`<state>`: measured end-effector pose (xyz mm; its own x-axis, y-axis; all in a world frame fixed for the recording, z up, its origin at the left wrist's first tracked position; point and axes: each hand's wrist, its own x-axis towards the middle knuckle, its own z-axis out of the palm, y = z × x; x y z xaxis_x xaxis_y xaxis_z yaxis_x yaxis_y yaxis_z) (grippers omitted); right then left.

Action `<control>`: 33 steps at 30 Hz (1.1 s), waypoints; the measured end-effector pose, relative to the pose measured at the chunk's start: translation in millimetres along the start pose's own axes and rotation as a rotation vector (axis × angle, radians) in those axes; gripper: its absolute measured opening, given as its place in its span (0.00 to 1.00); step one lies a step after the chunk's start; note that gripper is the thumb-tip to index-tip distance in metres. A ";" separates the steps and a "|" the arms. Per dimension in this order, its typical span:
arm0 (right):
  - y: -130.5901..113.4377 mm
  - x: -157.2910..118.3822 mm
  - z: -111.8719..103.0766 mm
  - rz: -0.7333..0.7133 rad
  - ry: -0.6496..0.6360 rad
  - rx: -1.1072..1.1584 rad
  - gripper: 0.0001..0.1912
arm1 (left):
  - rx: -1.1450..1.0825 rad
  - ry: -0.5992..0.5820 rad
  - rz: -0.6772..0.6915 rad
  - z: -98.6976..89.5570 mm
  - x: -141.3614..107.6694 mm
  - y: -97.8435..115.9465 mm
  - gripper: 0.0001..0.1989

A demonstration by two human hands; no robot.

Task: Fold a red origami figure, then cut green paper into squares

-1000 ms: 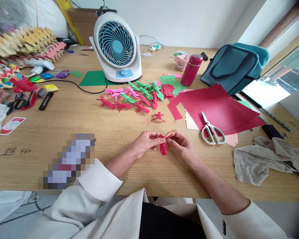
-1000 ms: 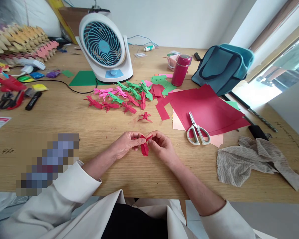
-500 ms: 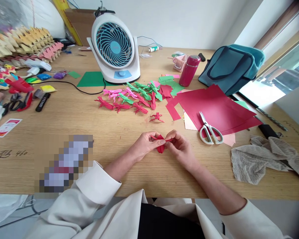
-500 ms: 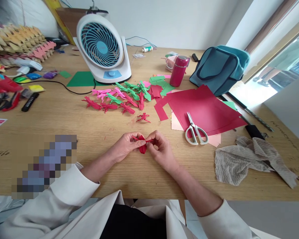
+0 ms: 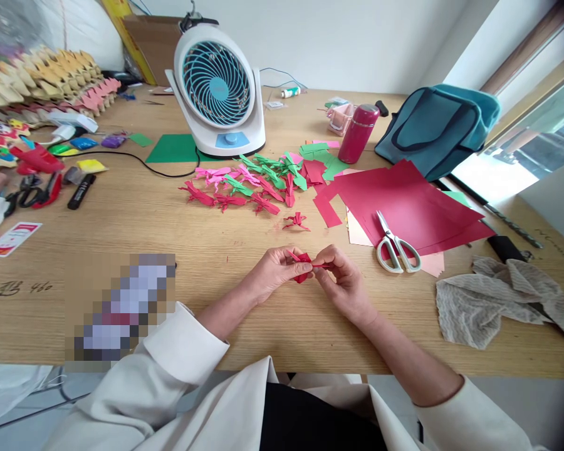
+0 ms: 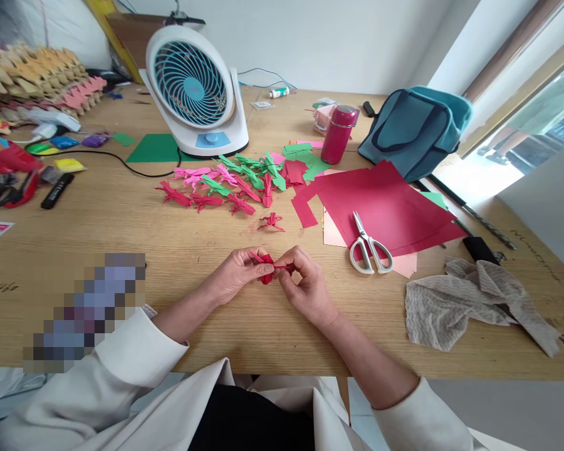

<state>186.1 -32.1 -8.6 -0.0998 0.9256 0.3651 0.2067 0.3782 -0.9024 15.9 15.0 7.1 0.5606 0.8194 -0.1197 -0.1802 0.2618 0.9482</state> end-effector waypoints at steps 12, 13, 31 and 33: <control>-1.8 1.8 -0.9 -0.010 -0.010 -0.032 0.04 | 0.038 -0.015 0.000 -3.5 0.7 -3.1 0.16; -2.2 2.0 -1.0 -0.010 -0.010 -0.035 0.04 | 0.043 -0.011 0.002 -3.5 0.7 -3.3 0.16; -5.8 5.5 -2.6 -0.036 -0.016 -0.084 0.06 | 0.161 0.015 0.022 -3.9 3.4 -2.5 0.17; -5.8 5.5 -2.6 -0.035 -0.013 -0.085 0.06 | 0.167 0.014 0.022 -4.1 3.5 -2.6 0.17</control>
<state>186.9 -29.2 -0.8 -0.1209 0.9116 0.3929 0.2846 0.4110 -0.8661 15.0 19.3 3.0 0.5463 0.8314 -0.1017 -0.0548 0.1566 0.9861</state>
